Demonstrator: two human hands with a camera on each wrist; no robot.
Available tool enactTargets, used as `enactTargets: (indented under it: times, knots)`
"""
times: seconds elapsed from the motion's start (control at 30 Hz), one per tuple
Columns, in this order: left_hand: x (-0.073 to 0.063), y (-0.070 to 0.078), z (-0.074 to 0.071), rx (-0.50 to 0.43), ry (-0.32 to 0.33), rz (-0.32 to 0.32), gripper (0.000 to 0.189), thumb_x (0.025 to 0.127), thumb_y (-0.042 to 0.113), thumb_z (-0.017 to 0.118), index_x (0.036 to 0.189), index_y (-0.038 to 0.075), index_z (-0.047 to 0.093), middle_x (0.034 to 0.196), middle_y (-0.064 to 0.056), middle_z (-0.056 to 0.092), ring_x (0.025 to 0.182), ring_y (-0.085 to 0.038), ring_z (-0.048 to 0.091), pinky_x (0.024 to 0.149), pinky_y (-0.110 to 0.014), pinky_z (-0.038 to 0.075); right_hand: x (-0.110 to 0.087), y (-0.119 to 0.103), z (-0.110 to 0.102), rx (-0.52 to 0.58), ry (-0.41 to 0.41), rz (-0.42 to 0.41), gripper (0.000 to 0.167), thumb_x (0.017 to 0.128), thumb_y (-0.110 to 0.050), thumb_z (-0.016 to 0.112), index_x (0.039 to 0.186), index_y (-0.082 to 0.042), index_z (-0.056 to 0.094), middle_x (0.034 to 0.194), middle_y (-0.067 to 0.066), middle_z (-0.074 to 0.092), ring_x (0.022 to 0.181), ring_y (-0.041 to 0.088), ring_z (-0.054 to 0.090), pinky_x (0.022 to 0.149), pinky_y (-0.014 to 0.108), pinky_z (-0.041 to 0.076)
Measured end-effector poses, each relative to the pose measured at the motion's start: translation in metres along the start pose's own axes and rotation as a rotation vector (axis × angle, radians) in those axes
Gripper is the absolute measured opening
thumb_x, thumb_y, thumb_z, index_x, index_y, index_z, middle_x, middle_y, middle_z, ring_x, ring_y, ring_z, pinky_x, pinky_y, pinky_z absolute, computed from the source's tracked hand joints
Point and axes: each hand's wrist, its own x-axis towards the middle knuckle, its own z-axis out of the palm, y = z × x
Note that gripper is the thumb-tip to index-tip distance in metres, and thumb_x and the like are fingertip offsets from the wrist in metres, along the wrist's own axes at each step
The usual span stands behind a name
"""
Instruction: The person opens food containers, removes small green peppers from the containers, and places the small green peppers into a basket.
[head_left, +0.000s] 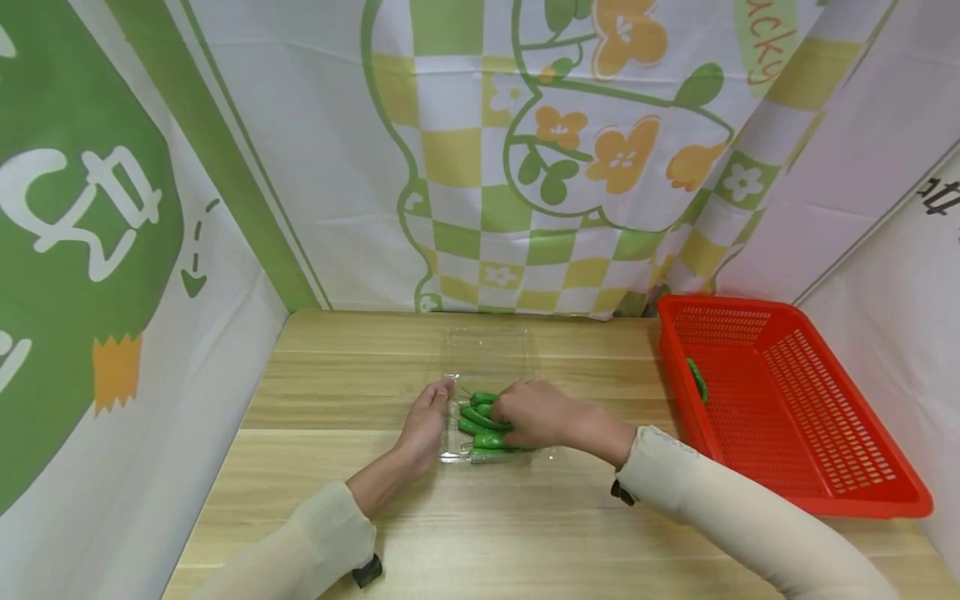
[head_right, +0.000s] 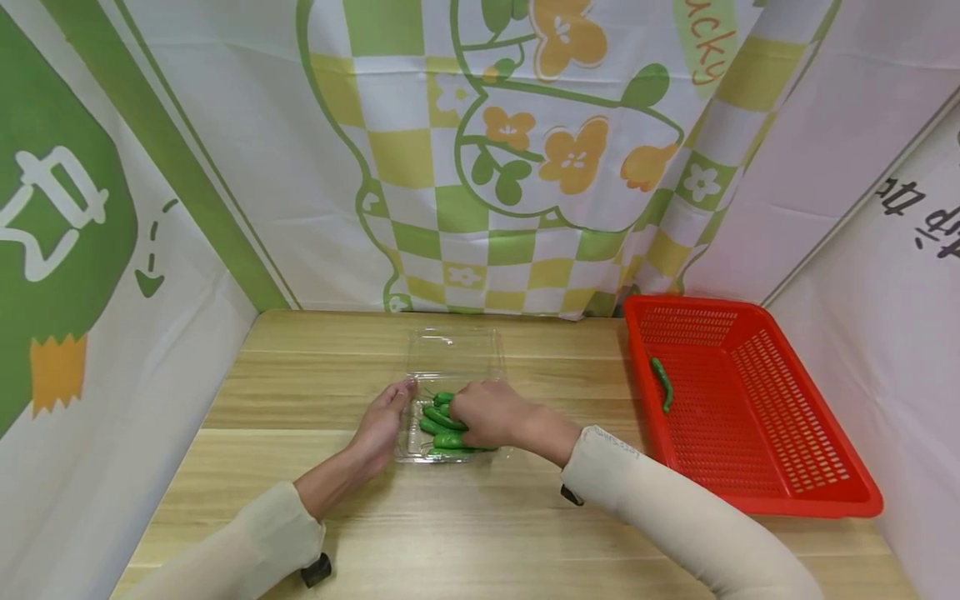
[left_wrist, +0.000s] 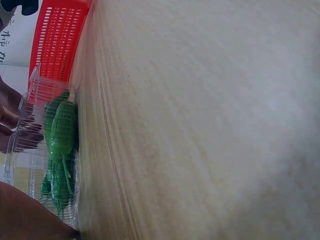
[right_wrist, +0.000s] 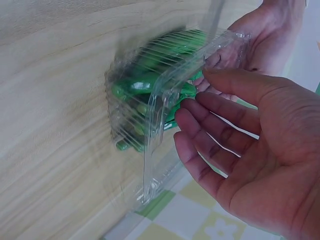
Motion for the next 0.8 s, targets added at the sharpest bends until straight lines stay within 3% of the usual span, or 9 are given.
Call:
enactTargets:
  times: [0.3, 0.8]
  knots:
    - [-0.002, 0.002, 0.001, 0.006, -0.004, -0.013, 0.048, 0.117, 0.016, 0.026, 0.16, -0.003, 0.033, 0.17, -0.026, 0.027, 0.16, -0.044, 0.018, 0.132, -0.059, 0.01, 0.009, -0.001, 0.009, 0.003, -0.042, 0.028, 0.031, 0.083, -0.014, 0.083, 0.067, -0.022, 0.058, 0.066, -0.01, 0.051, 0.061, 0.009, 0.043, 0.052, 0.027, 0.041]
    - [-0.002, 0.002, 0.0, 0.008, -0.001, -0.018, 0.048, 0.118, 0.019, 0.026, 0.159, -0.003, 0.035, 0.17, -0.025, 0.029, 0.16, -0.043, 0.017, 0.133, -0.059, 0.009, 0.014, -0.002, 0.023, -0.026, -0.025, 0.057, 0.037, 0.079, -0.014, 0.085, 0.062, -0.023, 0.053, 0.061, -0.01, 0.046, 0.058, 0.011, 0.041, 0.05, 0.03, 0.037]
